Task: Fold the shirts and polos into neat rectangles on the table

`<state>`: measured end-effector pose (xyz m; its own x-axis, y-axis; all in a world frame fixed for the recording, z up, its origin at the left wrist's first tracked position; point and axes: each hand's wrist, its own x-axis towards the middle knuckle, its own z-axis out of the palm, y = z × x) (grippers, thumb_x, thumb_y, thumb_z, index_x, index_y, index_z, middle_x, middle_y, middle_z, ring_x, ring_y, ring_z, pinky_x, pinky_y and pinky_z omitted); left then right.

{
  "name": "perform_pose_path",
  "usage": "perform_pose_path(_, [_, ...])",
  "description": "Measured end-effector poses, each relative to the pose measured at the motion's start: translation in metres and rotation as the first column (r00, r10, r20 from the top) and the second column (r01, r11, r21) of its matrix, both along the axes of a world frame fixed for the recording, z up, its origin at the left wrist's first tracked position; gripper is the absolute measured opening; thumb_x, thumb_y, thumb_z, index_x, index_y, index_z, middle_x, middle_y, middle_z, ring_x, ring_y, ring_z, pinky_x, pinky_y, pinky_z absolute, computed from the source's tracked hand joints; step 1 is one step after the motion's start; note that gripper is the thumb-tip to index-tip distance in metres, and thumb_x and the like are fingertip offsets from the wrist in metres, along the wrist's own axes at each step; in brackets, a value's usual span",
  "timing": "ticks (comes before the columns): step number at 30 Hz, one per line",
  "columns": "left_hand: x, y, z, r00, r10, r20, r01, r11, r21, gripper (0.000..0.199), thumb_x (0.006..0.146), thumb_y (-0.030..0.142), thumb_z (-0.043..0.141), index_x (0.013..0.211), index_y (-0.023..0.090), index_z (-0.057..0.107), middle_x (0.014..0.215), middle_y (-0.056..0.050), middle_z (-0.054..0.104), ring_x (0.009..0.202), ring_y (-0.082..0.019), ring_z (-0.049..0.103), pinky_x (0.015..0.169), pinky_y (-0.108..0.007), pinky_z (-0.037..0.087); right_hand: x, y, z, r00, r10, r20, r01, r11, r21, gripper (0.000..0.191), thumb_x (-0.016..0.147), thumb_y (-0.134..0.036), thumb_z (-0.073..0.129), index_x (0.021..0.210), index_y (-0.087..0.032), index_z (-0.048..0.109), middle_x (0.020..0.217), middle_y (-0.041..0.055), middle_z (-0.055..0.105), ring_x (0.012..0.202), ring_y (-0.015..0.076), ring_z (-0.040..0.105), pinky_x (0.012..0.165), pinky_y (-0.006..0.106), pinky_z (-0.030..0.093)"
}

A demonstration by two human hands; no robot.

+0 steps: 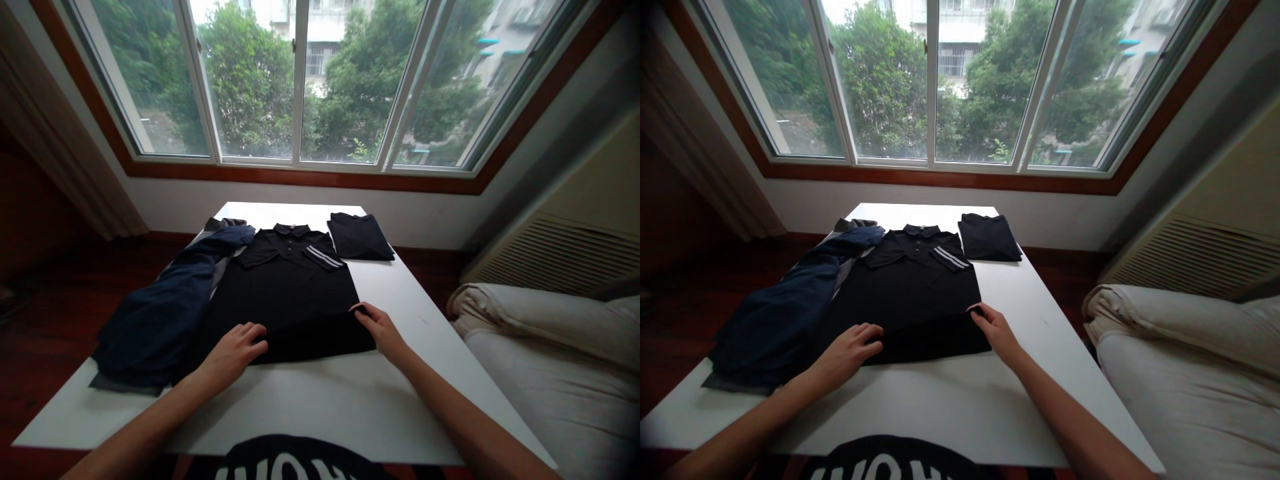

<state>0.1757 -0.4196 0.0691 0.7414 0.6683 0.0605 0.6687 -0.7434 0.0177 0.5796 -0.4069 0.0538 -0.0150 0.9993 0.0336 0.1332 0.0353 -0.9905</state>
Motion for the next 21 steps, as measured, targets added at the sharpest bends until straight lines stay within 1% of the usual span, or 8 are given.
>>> perform_pose_path(2, [0.000, 0.001, 0.002, 0.999, 0.032, -0.002, -0.032, 0.999, 0.016, 0.029, 0.095, 0.003, 0.054, 0.108, 0.024, 0.068, 0.134, -0.007, 0.060, 0.111, -0.024, 0.058, 0.095, -0.039, 0.044, 0.000, 0.000, 0.000, 1.000, 0.005, -0.004, -0.005, 1.000, -0.005, 0.039, 0.086, -0.058, 0.071, 0.099, -0.022, 0.072, 0.086, 0.0030, 0.068, 0.081, 0.0220, 0.058, 0.074, 0.033, 0.047])
perform_pose_path(5, [-0.001, 0.001, 0.008, 0.995, 0.098, -0.001, -0.098, 0.995, 0.019, 0.028, 0.098, 0.006, 0.052, 0.112, 0.023, 0.069, 0.128, -0.009, 0.062, 0.106, -0.024, 0.059, 0.093, -0.039, 0.045, 0.001, 0.000, 0.001, 1.000, 0.003, -0.004, -0.003, 1.000, -0.009, 0.040, 0.085, -0.058, 0.071, 0.099, -0.022, 0.073, 0.087, 0.0034, 0.069, 0.082, 0.0228, 0.059, 0.074, 0.033, 0.047])
perform_pose_path(10, [-0.004, 0.004, 0.011, 0.990, 0.138, 0.022, -0.138, 0.990, -0.011, 0.023, 0.103, 0.019, 0.052, 0.122, 0.023, 0.065, 0.117, -0.008, 0.066, 0.103, -0.023, 0.060, 0.092, -0.038, 0.045, 0.001, 0.000, 0.000, 1.000, 0.006, -0.006, -0.006, 1.000, -0.002, 0.039, 0.085, -0.058, 0.071, 0.100, -0.022, 0.073, 0.087, 0.0032, 0.069, 0.081, 0.0226, 0.059, 0.075, 0.033, 0.047])
perform_pose_path(12, [-0.007, 0.007, 0.009, 0.986, 0.163, 0.035, -0.162, 0.987, -0.022, 0.026, 0.103, 0.021, 0.053, 0.128, 0.024, 0.063, 0.117, -0.008, 0.067, 0.104, -0.023, 0.061, 0.092, -0.037, 0.046, 0.001, 0.000, 0.001, 1.000, 0.013, 0.004, -0.013, 1.000, 0.000, 0.039, 0.086, -0.058, 0.071, 0.100, -0.022, 0.073, 0.086, 0.0030, 0.069, 0.081, 0.0223, 0.059, 0.075, 0.034, 0.047])
perform_pose_path(14, [-0.010, 0.008, 0.008, 0.978, 0.199, 0.056, -0.198, 0.980, -0.033, 0.035, 0.103, 0.021, 0.053, 0.137, 0.025, 0.058, 0.121, -0.008, 0.067, 0.106, -0.024, 0.062, 0.095, -0.037, 0.046, 0.002, 0.000, 0.004, 1.000, 0.007, 0.021, -0.007, 1.000, 0.013, 0.039, 0.085, -0.058, 0.071, 0.100, -0.021, 0.072, 0.086, 0.0027, 0.068, 0.081, 0.0220, 0.058, 0.075, 0.033, 0.046])
perform_pose_path(16, [-0.013, 0.009, 0.010, 0.971, 0.228, 0.072, -0.224, 0.973, -0.062, 0.041, 0.102, 0.020, 0.054, 0.142, 0.024, 0.054, 0.124, -0.008, 0.066, 0.110, -0.024, 0.062, 0.098, -0.038, 0.047, 0.004, 0.001, 0.007, 0.998, 0.002, 0.058, -0.004, 1.000, 0.026, 0.041, 0.085, -0.059, 0.071, 0.099, -0.021, 0.072, 0.083, 0.0018, 0.066, 0.079, 0.0210, 0.057, 0.074, 0.033, 0.044])
perform_pose_path(18, [-0.017, 0.009, 0.016, 0.970, 0.238, 0.049, -0.231, 0.967, -0.110, 0.039, 0.099, 0.017, 0.054, 0.136, 0.024, 0.059, 0.122, -0.008, 0.066, 0.111, -0.024, 0.063, 0.099, -0.037, 0.048, 0.006, 0.001, 0.011, 0.994, 0.017, 0.112, -0.020, 0.999, 0.027, 0.041, 0.086, -0.059, 0.070, 0.100, -0.020, 0.072, 0.080, 0.0006, 0.063, 0.076, 0.0197, 0.054, 0.072, 0.032, 0.042])
perform_pose_path(21, [-0.030, 0.006, 0.029, 0.967, 0.253, -0.024, -0.254, 0.954, -0.161, 0.034, 0.091, 0.010, 0.052, 0.118, 0.024, 0.068, 0.115, -0.008, 0.067, 0.106, -0.024, 0.064, 0.095, -0.037, 0.050, 0.008, 0.000, 0.018, 0.981, 0.077, 0.178, -0.084, 0.996, 0.030, 0.039, 0.088, -0.057, 0.067, 0.101, -0.020, 0.072, 0.080, 0.0005, 0.063, 0.077, 0.0193, 0.053, 0.072, 0.031, 0.041])
